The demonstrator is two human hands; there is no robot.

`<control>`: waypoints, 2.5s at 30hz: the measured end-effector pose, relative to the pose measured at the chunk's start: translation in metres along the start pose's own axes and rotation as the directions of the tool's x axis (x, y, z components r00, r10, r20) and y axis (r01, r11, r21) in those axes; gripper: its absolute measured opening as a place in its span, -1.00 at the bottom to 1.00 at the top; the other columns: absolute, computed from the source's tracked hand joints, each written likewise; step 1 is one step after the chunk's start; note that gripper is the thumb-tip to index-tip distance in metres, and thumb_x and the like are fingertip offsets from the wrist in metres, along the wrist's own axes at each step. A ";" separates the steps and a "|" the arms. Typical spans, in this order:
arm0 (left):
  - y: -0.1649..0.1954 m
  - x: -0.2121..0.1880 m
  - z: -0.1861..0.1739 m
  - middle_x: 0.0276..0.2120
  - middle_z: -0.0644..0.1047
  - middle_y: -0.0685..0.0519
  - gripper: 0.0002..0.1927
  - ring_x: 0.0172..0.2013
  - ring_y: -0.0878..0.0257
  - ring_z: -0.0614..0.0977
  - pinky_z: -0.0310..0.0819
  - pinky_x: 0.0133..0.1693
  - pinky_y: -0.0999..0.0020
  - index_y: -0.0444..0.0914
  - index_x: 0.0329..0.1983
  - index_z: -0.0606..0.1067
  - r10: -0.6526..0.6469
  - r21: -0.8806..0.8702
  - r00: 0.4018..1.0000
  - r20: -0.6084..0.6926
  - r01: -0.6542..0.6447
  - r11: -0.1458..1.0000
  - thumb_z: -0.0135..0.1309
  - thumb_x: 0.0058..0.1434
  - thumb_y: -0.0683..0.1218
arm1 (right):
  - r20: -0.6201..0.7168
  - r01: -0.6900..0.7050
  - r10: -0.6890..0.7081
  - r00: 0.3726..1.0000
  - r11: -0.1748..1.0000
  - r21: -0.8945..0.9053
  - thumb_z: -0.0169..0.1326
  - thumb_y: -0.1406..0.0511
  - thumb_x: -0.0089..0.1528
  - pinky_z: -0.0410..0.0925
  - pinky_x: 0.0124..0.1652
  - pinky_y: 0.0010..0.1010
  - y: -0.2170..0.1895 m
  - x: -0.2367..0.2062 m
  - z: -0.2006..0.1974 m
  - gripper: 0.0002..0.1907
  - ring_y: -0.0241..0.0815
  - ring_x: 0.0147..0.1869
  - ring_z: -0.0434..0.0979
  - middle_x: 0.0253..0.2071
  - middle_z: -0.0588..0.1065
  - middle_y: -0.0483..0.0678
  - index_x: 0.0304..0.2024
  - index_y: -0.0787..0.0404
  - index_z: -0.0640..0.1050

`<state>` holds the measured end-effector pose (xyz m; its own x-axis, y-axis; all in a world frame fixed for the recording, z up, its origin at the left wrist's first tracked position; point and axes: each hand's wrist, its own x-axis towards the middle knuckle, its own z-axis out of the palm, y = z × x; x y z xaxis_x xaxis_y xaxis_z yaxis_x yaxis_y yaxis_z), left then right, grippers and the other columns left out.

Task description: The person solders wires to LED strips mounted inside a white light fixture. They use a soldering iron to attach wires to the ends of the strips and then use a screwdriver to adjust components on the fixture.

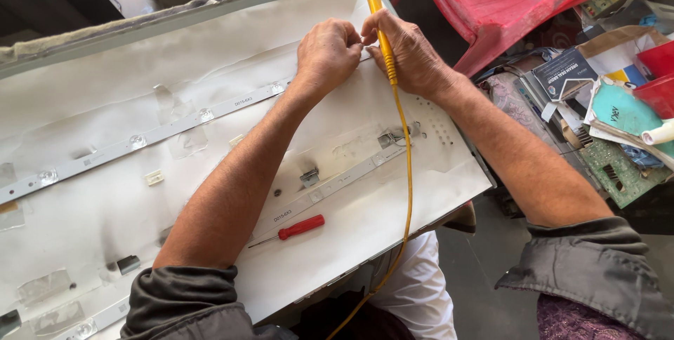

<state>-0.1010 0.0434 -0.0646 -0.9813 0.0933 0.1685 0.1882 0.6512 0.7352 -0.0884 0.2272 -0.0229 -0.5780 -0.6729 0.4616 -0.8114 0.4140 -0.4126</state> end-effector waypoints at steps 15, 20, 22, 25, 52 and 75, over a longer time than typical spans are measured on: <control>-0.010 0.000 -0.009 -0.43 0.67 0.07 -0.95 -0.35 0.25 0.69 0.58 -0.17 0.20 -0.12 -0.38 0.70 -0.043 0.011 0.996 0.072 0.042 0.999 0.27 0.11 -0.09 | 0.145 -0.056 0.062 0.988 0.997 -0.044 0.12 0.45 0.39 0.46 -0.26 -0.23 0.005 0.014 0.003 -0.70 -0.03 -0.22 0.62 -0.29 0.47 0.04 0.00 0.20 0.25; -0.009 0.000 -0.007 -0.44 0.66 0.07 -0.89 -0.38 0.28 0.68 0.59 -0.22 0.20 -0.15 -0.32 0.68 -0.059 0.006 0.993 0.100 0.059 0.998 0.26 0.17 -0.03 | 0.162 -0.068 0.073 0.984 0.997 -0.041 0.10 0.42 0.41 0.49 -0.25 -0.29 0.009 0.014 0.002 -0.71 -0.07 -0.22 0.63 -0.30 0.48 0.00 0.02 0.18 0.24; -0.008 -0.002 -0.007 -0.46 0.66 0.07 -0.89 -0.39 0.28 0.68 0.60 -0.22 0.21 -0.15 -0.32 0.67 -0.073 0.002 0.992 0.102 0.073 0.997 0.25 0.18 -0.04 | 0.163 -0.069 0.076 0.984 0.997 -0.045 0.09 0.42 0.42 0.49 -0.24 -0.29 0.010 0.013 0.003 -0.72 -0.07 -0.22 0.63 -0.32 0.48 -0.01 0.03 0.18 0.24; -0.007 -0.002 -0.008 -0.48 0.66 0.05 -0.90 -0.40 0.26 0.69 0.60 -0.21 0.21 -0.17 -0.34 0.67 -0.074 -0.003 0.994 0.079 0.074 0.997 0.24 0.17 -0.06 | 0.116 0.019 -0.014 0.993 0.999 -0.040 0.10 0.44 0.39 0.50 -0.20 -0.29 0.014 0.012 0.004 -0.69 -0.03 -0.13 0.64 -0.23 0.51 0.04 0.04 0.20 0.25; 0.003 -0.011 0.017 -0.42 0.54 0.07 -0.84 -0.29 0.17 0.52 0.38 -0.20 0.10 -0.19 -0.55 0.58 0.228 0.231 0.963 -0.144 -0.191 0.954 0.32 0.11 -0.13 | -0.382 -0.133 0.123 0.916 0.991 0.000 -0.01 0.24 0.63 0.55 -0.20 -0.60 -0.057 -0.056 -0.071 -0.73 -0.32 -0.17 0.68 -0.13 0.62 0.03 0.08 0.37 0.50; 0.000 -0.009 0.019 -0.43 0.53 0.06 -0.82 -0.30 0.20 0.51 0.38 -0.25 0.10 -0.19 -0.55 0.59 0.191 0.254 0.972 -0.137 -0.152 0.955 0.33 0.11 -0.09 | -0.198 -0.016 -0.033 0.980 0.970 -0.244 0.07 0.24 0.62 0.39 -0.39 -0.51 -0.065 -0.023 -0.071 -0.61 -0.26 -0.40 0.58 -0.33 0.59 0.00 -0.24 0.38 0.58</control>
<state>-0.0926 0.0565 -0.0790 -0.9121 0.1120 0.3944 0.3187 0.7989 0.5101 -0.0283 0.2590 0.0487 -0.5562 -0.5518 0.6214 -0.7986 0.5617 -0.2161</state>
